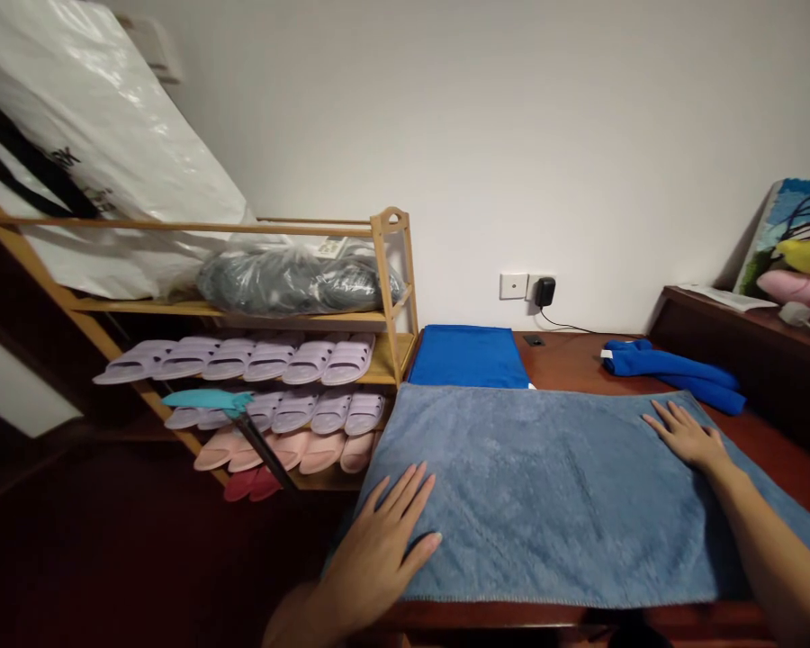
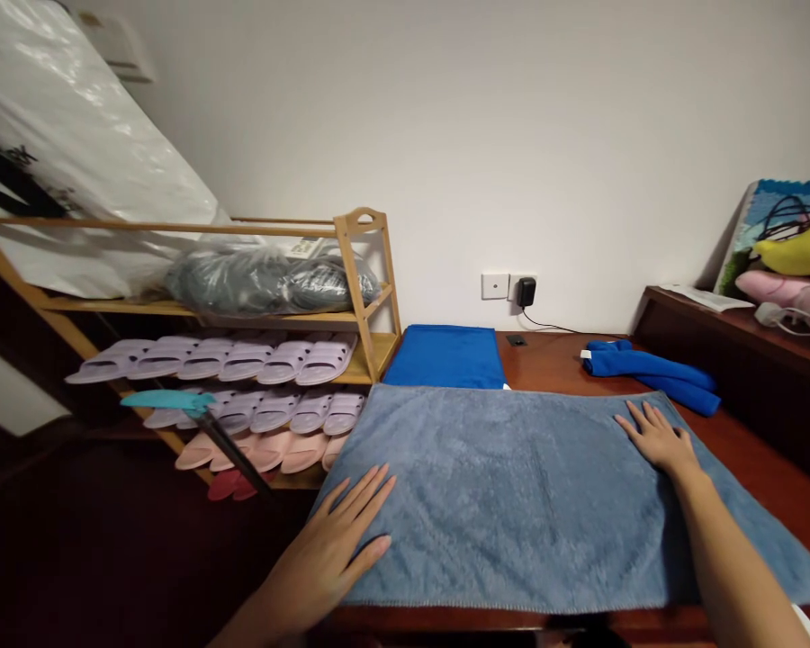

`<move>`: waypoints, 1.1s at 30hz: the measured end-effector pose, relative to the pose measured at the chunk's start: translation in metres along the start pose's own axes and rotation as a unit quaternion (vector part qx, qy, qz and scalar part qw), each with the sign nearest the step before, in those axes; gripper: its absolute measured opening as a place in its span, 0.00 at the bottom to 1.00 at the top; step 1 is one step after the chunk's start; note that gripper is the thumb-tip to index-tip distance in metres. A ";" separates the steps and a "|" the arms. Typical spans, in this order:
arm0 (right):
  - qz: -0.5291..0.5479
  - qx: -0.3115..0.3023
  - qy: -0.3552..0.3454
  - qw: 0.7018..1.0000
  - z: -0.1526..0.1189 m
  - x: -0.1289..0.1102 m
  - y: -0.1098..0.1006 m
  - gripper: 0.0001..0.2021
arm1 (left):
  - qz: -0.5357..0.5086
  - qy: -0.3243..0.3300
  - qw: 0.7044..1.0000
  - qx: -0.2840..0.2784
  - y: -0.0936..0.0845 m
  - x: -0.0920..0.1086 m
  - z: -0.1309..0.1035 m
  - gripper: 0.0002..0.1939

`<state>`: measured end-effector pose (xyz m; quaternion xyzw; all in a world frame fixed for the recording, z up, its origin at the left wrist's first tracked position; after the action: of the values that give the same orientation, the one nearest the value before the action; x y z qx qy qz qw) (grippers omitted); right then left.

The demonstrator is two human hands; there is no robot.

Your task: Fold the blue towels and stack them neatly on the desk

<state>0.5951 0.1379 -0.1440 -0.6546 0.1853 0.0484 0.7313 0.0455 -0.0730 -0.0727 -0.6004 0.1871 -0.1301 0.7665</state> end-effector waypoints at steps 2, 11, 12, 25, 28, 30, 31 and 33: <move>-0.001 0.009 0.004 1.000 -0.003 -0.002 -0.003 0.36 | -0.008 0.014 1.000 0.008 -0.008 0.002 -0.001 0.33; -0.024 -0.008 0.002 1.000 0.000 0.003 -0.001 0.35 | 0.041 0.035 0.999 0.008 -0.006 0.000 -0.030 0.32; -0.028 -0.009 0.003 1.000 0.000 0.005 0.001 0.35 | 0.045 0.037 0.998 0.013 -0.004 0.000 -0.031 0.32; -0.053 0.015 -0.057 0.997 -0.003 -0.011 -0.011 0.36 | 0.039 0.024 0.999 0.028 -0.012 -0.003 -0.039 0.31; -0.043 0.004 -0.019 0.999 -0.002 0.000 -0.004 0.37 | 0.048 0.023 0.998 0.033 -0.009 -0.003 -0.048 0.31; -0.036 0.001 -0.005 0.999 -0.001 0.006 0.001 0.38 | 0.041 0.032 0.998 0.034 -0.008 -0.005 -0.052 0.31; -0.032 0.000 -0.002 0.999 0.000 0.008 0.002 0.38 | 0.032 0.034 0.998 0.038 -0.009 -0.008 -0.051 0.30; -0.026 -0.003 0.001 1.000 0.003 0.011 0.001 0.37 | 0.011 0.019 0.998 0.057 -0.014 -0.020 -0.040 0.26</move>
<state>0.6050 0.1390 -0.1487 -0.6613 0.1694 0.0291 0.7302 0.0104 -0.1033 -0.0648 -0.5511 0.2006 -0.1437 0.7971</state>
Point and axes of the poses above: each hand's wrist, its own z-axis towards the middle knuckle, its own y-axis out of the palm, x = y × z, the point moved 7 cm from there along z, towards the middle knuckle, and after that the axes turned 12 degrees about z, right-handed, at the moved point
